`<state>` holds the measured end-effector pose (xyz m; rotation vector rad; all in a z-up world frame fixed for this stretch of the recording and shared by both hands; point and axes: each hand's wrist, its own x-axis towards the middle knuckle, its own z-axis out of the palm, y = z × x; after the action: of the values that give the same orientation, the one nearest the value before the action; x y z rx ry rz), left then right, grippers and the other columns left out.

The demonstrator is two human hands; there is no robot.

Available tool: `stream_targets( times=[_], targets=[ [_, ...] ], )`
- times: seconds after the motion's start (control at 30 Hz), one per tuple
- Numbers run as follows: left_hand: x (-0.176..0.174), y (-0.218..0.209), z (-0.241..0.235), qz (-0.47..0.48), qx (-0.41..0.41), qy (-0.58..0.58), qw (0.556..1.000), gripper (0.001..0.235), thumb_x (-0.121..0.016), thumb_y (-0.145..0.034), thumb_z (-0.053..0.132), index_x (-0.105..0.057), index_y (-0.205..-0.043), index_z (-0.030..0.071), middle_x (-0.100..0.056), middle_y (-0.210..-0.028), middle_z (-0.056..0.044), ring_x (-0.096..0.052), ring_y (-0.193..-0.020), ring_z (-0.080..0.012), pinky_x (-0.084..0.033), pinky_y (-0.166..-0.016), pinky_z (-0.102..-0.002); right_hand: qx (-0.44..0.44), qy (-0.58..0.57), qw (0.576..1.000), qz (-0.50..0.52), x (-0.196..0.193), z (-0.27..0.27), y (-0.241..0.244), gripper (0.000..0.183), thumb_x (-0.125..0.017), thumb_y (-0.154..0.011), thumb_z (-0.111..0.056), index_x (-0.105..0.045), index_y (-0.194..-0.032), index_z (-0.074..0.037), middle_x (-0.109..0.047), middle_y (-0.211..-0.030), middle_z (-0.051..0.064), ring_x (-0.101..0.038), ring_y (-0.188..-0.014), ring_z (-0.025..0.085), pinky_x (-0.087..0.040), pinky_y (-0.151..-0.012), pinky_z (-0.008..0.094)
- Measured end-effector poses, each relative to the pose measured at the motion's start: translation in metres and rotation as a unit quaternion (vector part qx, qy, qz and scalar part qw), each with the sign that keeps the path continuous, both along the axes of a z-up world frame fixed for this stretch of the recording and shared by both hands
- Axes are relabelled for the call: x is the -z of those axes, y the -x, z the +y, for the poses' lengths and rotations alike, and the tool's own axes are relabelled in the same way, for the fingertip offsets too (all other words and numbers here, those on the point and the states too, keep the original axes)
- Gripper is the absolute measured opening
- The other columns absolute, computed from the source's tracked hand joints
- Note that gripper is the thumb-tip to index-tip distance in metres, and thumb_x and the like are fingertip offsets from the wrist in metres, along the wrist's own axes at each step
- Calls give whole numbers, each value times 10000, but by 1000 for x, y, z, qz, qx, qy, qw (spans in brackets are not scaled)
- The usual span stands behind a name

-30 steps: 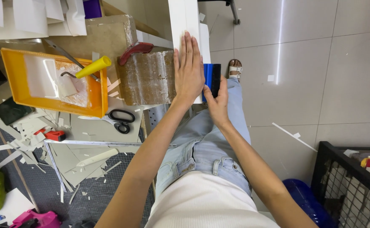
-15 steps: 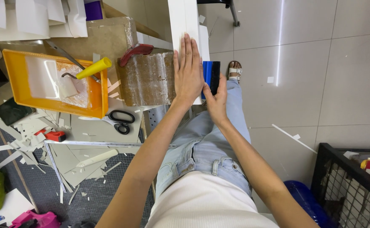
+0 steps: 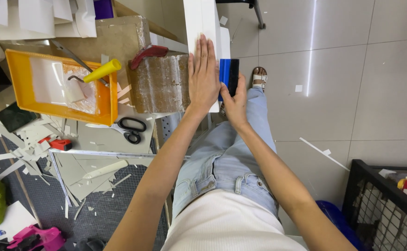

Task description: The person uses a blue plastic scraper to smooth and press down white cardboard strips on a workbench covered with a cutting mat.

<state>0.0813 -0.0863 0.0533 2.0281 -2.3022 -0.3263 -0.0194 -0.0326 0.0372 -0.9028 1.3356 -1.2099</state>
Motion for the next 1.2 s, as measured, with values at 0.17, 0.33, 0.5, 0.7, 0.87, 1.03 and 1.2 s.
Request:
stream_targets(
  times=[0.17, 0.33, 0.5, 0.7, 0.87, 1.03, 1.2],
  targets=[
    [-5, 7, 13, -18, -54, 28, 998, 544, -372, -1152, 246, -151, -1617, 69, -102, -1696, -85, -97, -1589, -202, -145, -1322, -430, -31, 20, 999, -1, -4, 4, 8, 484, -572, -1021, -248, -394, -1416, -31, -538, -1294, 110, -555, -1194, 203, -474, -1046, 329],
    [15, 9, 42, 54, -80, 72, 993, 548, -388, -1113, 166, -197, -1622, 94, -182, -1695, -90, -159, -1574, -231, -64, -1271, -447, -40, 13, 998, 53, -3, 11, 11, 391, -633, -1027, -184, -470, -1365, -77, -591, -1152, 88, -568, -1070, 163, -482, -965, 392],
    [15, 11, 45, 51, -91, 93, 990, 525, -381, -1112, 162, -232, -1611, 98, -225, -1683, -79, -205, -1561, -224, -95, -1266, -440, -35, 30, 997, 63, 1, -12, 6, 411, -636, -1034, -206, -458, -1378, -71, -585, -1155, 123, -577, -1086, 193, -479, -960, 404],
    [11, 13, 43, 30, -90, 115, 989, 503, -398, -1105, 159, -287, -1590, 88, -276, -1660, -91, -253, -1540, -229, -130, -1254, -444, -21, 24, 999, 43, 10, -39, 2, 400, -624, -1047, -203, -461, -1391, -82, -606, -1172, 103, -578, -1093, 176, -481, -978, 399],
    [8, 13, 42, 19, -81, 124, 989, 489, -394, -1105, 200, -324, -1573, 74, -317, -1639, -104, -290, -1521, -239, -152, -1242, -458, -15, 21, 997, 74, 14, -68, 1, 408, -617, -1060, -223, -447, -1405, -91, -621, -1199, 98, -589, -1097, 177, -486, -988, 413],
    [7, 14, 38, -1, -75, 147, 986, 592, -526, -1029, 374, -402, -1532, 88, -382, -1601, -113, -336, -1496, -248, -172, -1228, -481, -23, 17, 997, 66, 7, -101, 1, 403, -603, -1063, -234, -431, -1408, -115, -615, -1199, 87, -581, -1092, 170, -486, -995, 416],
    [4, 15, 35, 5, -79, 171, 982, 591, -622, -941, 263, -483, -1488, 89, -454, -1559, -119, -412, -1456, -263, -245, -1199, -491, -26, 25, 997, 70, 12, -137, -3, 358, -590, -1068, -218, -437, -1382, -135, -611, -1155, 35, -578, -1054, 140, -505, -977, 401]
  ],
)
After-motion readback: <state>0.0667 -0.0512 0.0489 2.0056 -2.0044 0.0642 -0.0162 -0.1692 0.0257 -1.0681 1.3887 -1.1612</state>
